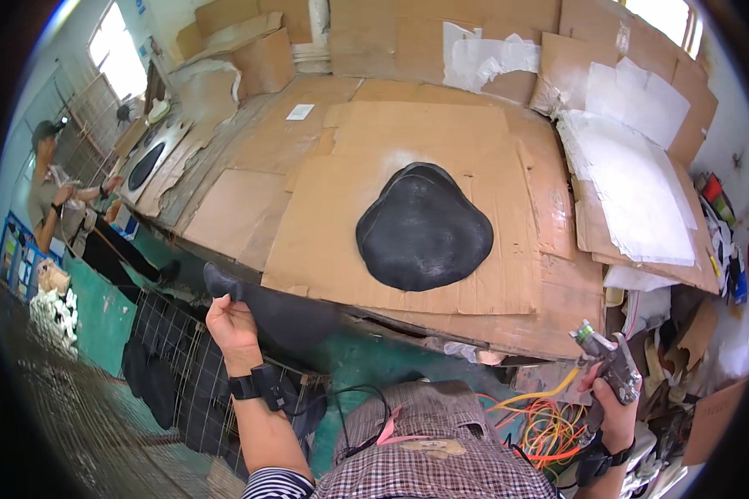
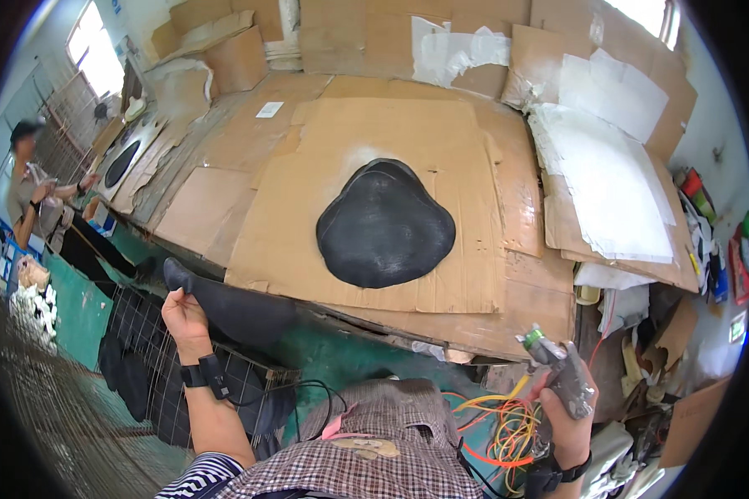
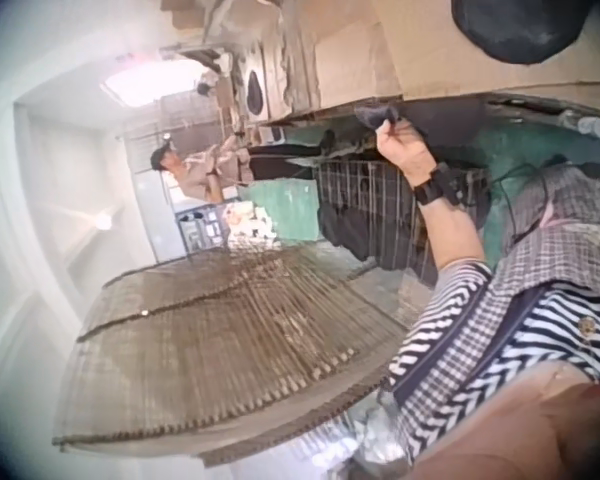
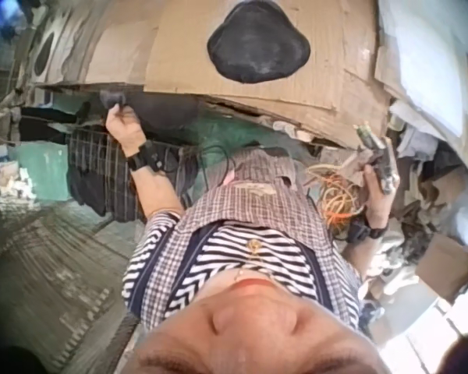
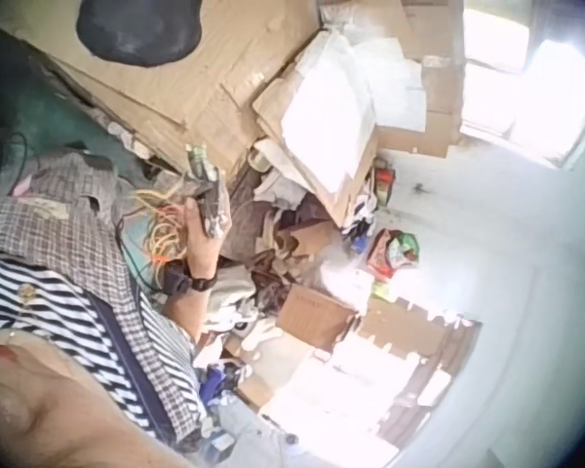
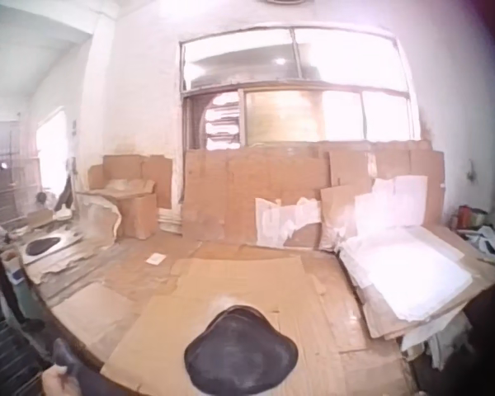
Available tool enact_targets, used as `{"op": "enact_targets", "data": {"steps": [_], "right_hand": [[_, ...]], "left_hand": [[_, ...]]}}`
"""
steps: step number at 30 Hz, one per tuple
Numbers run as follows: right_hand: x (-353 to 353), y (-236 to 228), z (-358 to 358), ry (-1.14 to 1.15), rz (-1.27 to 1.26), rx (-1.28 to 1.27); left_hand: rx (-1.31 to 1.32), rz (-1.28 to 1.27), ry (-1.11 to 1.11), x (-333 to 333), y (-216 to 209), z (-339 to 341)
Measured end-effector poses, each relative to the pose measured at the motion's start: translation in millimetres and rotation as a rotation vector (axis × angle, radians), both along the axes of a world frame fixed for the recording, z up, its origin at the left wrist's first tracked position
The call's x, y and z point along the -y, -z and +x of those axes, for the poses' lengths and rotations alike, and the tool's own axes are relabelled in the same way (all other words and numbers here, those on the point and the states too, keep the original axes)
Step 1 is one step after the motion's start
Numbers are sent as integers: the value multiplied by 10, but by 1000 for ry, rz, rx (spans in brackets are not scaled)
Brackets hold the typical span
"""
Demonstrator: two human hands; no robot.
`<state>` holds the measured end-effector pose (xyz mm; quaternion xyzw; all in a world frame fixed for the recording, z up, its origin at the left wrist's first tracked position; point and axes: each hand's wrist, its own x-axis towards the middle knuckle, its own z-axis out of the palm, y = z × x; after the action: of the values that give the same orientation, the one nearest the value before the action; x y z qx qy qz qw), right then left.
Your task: The person repeatedly picks up a black foam car part from a cardboard-covered table and places it onto a metal wire rack. They handle the parts one at a time, inspecting them briefly before moving them to the rack. The process is repetitive, involving the same type of part throughout the clip.
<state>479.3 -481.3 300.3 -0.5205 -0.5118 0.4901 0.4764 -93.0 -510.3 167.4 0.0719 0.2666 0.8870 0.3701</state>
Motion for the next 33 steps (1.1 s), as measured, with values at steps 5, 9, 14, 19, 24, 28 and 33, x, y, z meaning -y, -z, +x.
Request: {"op": "enact_targets", "data": {"steps": [5, 9, 14, 19, 24, 28, 33], "right_hand": [[211, -32, -80, -95, -52, 89], [361, 150, -299, -252, -44, 96], [469, 240, -851, -535, -89, 160], [665, 261, -1242, -710, -236, 282], [889, 261, -1660, -873, -224, 325], [996, 351, -1865, -994, -212, 389], [1067, 371, -1981, -1090, -194, 498]], "left_hand": [[11, -16, -89, 490, 2, 30], [41, -52, -122, 1050, 199, -55], [98, -33, -304, 1951, 350, -39], [92, -26, -453, 3020, 882, -98], [102, -131, -676, 4139, 1439, 178], [230, -288, -855, 5158, 2251, 609], [902, -892, -1015, 6189, 3326, 1598]]}}
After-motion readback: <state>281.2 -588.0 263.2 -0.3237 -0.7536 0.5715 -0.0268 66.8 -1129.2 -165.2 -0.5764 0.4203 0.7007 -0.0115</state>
